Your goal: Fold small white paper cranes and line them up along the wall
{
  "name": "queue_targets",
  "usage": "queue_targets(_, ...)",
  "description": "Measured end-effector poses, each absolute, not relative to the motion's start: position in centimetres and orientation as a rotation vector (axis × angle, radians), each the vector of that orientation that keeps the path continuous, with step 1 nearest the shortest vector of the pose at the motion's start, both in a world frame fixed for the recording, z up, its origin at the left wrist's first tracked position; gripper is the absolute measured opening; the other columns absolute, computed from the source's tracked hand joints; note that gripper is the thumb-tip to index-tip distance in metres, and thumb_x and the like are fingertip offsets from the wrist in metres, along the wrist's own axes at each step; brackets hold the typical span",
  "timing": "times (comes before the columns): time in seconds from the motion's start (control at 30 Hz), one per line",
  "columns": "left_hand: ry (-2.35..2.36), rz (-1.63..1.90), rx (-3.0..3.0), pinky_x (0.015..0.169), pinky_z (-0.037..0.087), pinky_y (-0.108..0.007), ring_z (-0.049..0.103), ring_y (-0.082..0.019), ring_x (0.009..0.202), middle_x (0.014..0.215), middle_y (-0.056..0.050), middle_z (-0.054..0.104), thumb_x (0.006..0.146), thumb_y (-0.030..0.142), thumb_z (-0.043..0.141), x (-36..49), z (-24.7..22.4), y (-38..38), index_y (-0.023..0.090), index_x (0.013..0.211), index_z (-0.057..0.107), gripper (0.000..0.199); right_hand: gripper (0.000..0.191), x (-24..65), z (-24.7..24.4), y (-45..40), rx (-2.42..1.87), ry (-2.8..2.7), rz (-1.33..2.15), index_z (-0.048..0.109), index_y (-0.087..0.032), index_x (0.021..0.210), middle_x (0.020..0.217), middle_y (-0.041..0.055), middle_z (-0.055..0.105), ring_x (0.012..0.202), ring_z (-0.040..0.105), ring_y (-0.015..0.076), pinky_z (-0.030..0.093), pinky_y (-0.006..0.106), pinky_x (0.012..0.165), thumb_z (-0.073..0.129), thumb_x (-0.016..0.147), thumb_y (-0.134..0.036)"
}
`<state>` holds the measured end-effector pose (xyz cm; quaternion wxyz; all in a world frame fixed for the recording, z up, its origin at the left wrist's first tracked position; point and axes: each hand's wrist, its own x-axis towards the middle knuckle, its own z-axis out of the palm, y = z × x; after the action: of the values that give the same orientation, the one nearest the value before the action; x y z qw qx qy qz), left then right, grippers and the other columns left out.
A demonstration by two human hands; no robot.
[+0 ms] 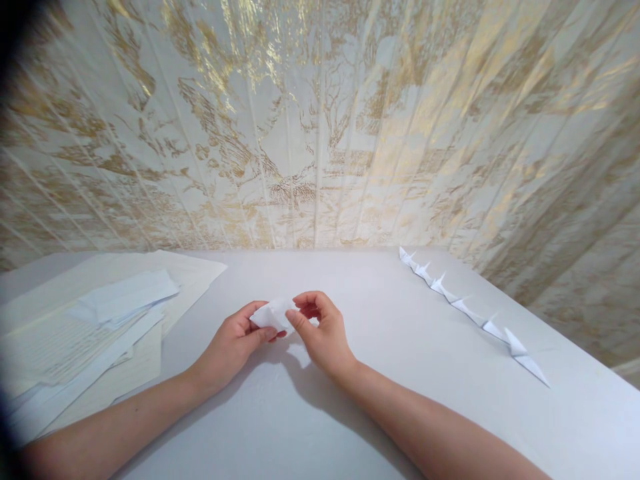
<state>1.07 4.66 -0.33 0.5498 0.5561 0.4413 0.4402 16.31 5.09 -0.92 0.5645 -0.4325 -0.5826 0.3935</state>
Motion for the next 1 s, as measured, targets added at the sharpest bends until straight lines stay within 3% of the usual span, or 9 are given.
queue_targets(0.13, 1.012, 0.998, 1.355, 0.067, 0.042, -0.024, 0.058, -0.014, 0.070, 0.071, 0.001, 0.064, 0.066, 0.015, 0.059, 0.93, -0.74, 4.78, 0.016, 0.087, 0.056, 0.021, 0.010, 16.28, -0.80, 5.10, -1.042, -1.405, 0.951, 0.058, -0.018, 0.067, 0.065, 0.0004, 0.057, 0.060, 0.050, 0.0125, 0.042, 0.026, 0.060, 0.061, 0.070, -0.027)
queue_targets(0.4, 0.977, 0.948, 1.304, 0.065, 0.043, -0.024, 0.059, -0.013, 0.068, 0.069, 0.002, 0.063, 0.067, 0.015, 0.060, 0.90, -0.95, 4.70, 0.016, 0.088, 0.055, 0.022, 0.004, 16.10, -0.42, 4.93, -1.025, -1.420, 0.927, 0.061, -0.018, 0.063, 0.062, -0.0001, 0.060, 0.060, 0.051, 0.0127, 0.042, 0.026, 0.059, 0.063, 0.065, -0.021)
queue_targets(1.0, 1.020, 0.994, 1.231, 0.060, 0.042, -0.023, 0.060, -0.014, 0.064, 0.064, 0.001, 0.065, 0.067, 0.021, 0.063, 1.15, -0.71, 4.54, 0.016, 0.082, 0.056, 0.017, 0.011, 15.97, -0.49, 5.04, -1.030, -1.379, 0.994, 0.056, -0.018, 0.066, 0.058, -0.0028, 0.055, 0.054, 0.048, 0.0105, 0.040, 0.024, 0.054, 0.064, 0.065, -0.026)
